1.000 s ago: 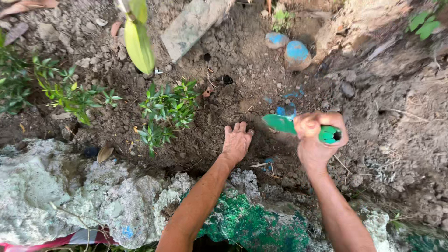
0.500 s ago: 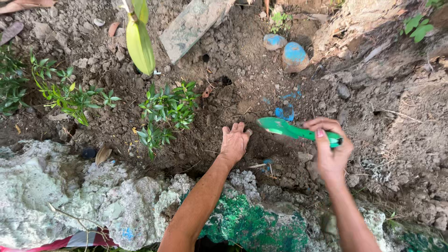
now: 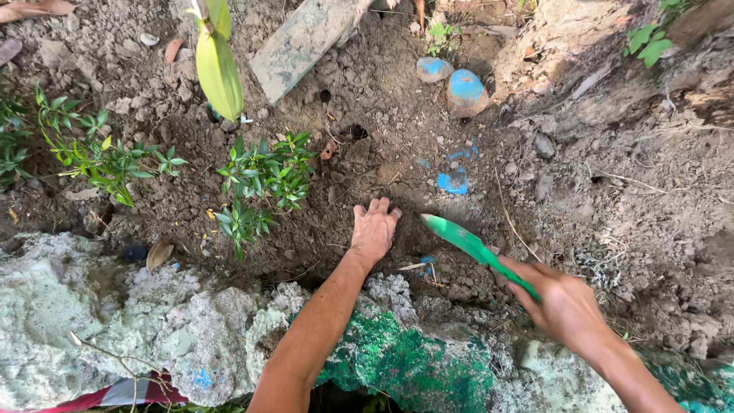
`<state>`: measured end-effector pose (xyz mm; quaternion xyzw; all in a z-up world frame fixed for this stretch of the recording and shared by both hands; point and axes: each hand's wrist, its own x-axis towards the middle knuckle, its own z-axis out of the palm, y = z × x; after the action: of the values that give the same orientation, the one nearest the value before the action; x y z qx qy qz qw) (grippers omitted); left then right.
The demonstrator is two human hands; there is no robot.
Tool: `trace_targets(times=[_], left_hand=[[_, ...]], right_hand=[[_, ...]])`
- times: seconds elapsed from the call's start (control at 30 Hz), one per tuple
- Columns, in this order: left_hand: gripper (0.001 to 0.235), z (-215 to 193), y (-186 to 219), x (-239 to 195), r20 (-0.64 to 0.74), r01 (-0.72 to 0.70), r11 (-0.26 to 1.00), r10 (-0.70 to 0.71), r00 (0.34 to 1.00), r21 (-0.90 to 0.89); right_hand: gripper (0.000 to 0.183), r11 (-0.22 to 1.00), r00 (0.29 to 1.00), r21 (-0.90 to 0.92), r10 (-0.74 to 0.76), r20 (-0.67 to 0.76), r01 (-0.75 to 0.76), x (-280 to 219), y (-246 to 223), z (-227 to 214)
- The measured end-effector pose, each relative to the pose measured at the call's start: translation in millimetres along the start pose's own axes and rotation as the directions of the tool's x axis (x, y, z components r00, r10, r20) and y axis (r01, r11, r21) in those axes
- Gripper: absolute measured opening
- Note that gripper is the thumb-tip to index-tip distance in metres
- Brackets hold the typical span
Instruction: The person digs small holes in a dirt patch using a green hand trowel and places small green leafy plants into the soil by hand.
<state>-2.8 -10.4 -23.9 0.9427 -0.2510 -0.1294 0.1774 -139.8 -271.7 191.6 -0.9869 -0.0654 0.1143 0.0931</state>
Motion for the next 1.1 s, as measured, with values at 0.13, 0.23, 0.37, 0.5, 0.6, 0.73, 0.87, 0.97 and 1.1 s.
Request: trace_targets(times=[0.13,0.23,0.37,0.5,0.6,0.73,0.87,0.97,1.1], left_hand=[[0.05,10,0,0,0.003,0.016,1.0,-0.016,1.0,0.016],[0.049,11,7,-2,-0.052,0.023,0.999,-0.021,0.998,0.041],[0.054,8,1,4,-0.012,0.066,0.997,-0.067,0.998,-0.028],[0.057,9,2,0,-0.056,0.012,1.0,-0.011,0.998,0.016],[0.058,8,4,5,-0.083,0.028,0.999,-0.027,0.996,0.018],[0.049,-1,11,2,-0.066,0.046,0.998,-0.049,0.997,-0.05],[0.054,-11,21,2,-0.025,-0.023,1.0,0.023,0.999,-0.002],[0.052,-15,33,14,-0.018,-0.096,0.988,0.099,0.995,0.121],[0.064,-8,57,33,0.094,-0.049,0.976,0.03,0.995,0.211]], right_hand=[[0.049,0.974,0.968,-0.079,0.22,0.119,-0.212,-16,14,12],[0.042,0.959,0.928,-0.096,0.284,0.24,-0.268,24,9,60],[0.045,0.984,0.961,0.05,-0.154,-0.228,0.17,6,38,70],[0.04,0.956,0.925,0.144,0.199,0.324,-0.256,42,74,55],[0.046,0.944,0.907,0.184,0.19,0.376,-0.274,63,108,48],[0.045,0.893,0.938,0.375,0.123,0.326,-0.247,79,153,66],[0.046,0.744,0.87,0.527,0.148,0.471,-0.412,92,179,77],[0.044,0.719,0.879,0.582,0.085,0.469,-0.38,100,189,77],[0.042,0.66,0.881,0.649,0.039,0.471,-0.377,104,197,80]])
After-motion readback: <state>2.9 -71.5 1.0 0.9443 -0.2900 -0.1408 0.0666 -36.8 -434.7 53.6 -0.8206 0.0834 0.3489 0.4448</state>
